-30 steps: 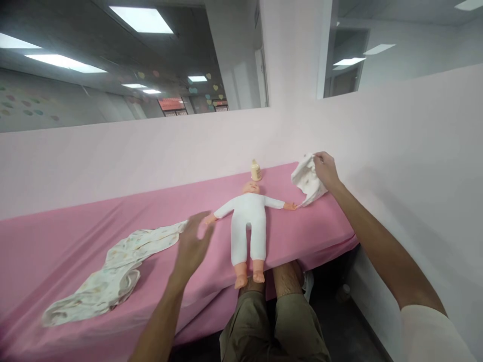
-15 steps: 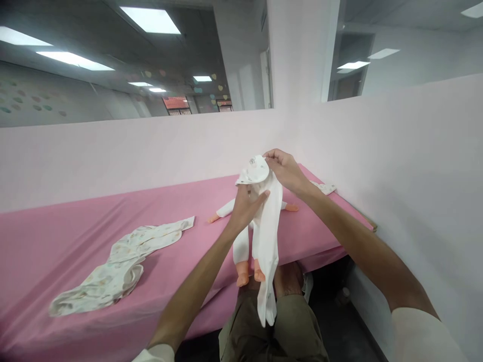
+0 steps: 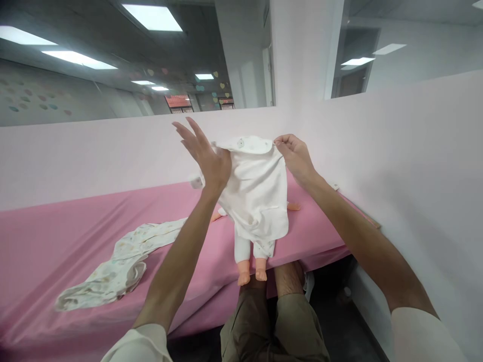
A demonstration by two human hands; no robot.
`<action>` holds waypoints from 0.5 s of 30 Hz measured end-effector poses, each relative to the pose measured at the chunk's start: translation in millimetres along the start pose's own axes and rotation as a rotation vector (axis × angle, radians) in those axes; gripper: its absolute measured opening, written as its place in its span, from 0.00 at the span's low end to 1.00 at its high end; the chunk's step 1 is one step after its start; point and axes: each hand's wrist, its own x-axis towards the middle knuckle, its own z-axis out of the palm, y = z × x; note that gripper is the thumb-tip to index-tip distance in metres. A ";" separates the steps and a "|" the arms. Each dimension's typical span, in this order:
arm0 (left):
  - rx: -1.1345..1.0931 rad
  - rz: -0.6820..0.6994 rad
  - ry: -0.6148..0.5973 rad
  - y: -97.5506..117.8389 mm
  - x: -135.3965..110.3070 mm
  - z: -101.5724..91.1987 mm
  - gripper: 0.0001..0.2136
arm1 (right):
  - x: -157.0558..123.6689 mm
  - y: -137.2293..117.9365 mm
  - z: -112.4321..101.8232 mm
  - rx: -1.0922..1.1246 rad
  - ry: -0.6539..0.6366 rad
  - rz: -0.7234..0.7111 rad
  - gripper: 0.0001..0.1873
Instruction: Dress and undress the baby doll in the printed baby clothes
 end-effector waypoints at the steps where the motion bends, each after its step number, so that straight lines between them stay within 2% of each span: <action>1: 0.009 -0.018 -0.010 -6.8 1.1 0.8 0.40 | 1.7 4.1 -3.4 -0.008 0.022 -0.004 0.14; 3: 0.022 -0.079 -0.147 -22.7 -7.1 4.6 0.39 | 3.6 14.0 -9.6 -0.024 0.064 0.016 0.12; 5: 0.030 -0.170 -0.424 -38.1 -28.4 11.5 0.34 | 4.1 25.0 -13.1 -0.031 0.106 0.058 0.10; 7: 0.005 -0.300 -0.773 -48.7 -56.1 20.6 0.27 | 4.5 35.2 -13.1 -0.038 0.135 0.101 0.09; 9: -0.159 -0.451 -1.018 -51.9 -81.2 29.8 0.24 | 5.5 42.8 -10.5 -0.039 0.128 0.132 0.09; 12: -0.445 -0.652 -1.259 -43.8 -104.8 38.5 0.23 | 8.0 47.7 -6.1 -0.022 0.096 0.145 0.10; 14: -0.601 -0.690 -1.387 -34.3 -113.9 39.3 0.21 | 9.6 46.8 -5.3 -0.002 0.095 0.120 0.11; 15: -0.634 -0.673 -1.394 -30.0 -118.0 38.7 0.20 | 10.2 45.5 -6.0 0.008 0.097 0.102 0.11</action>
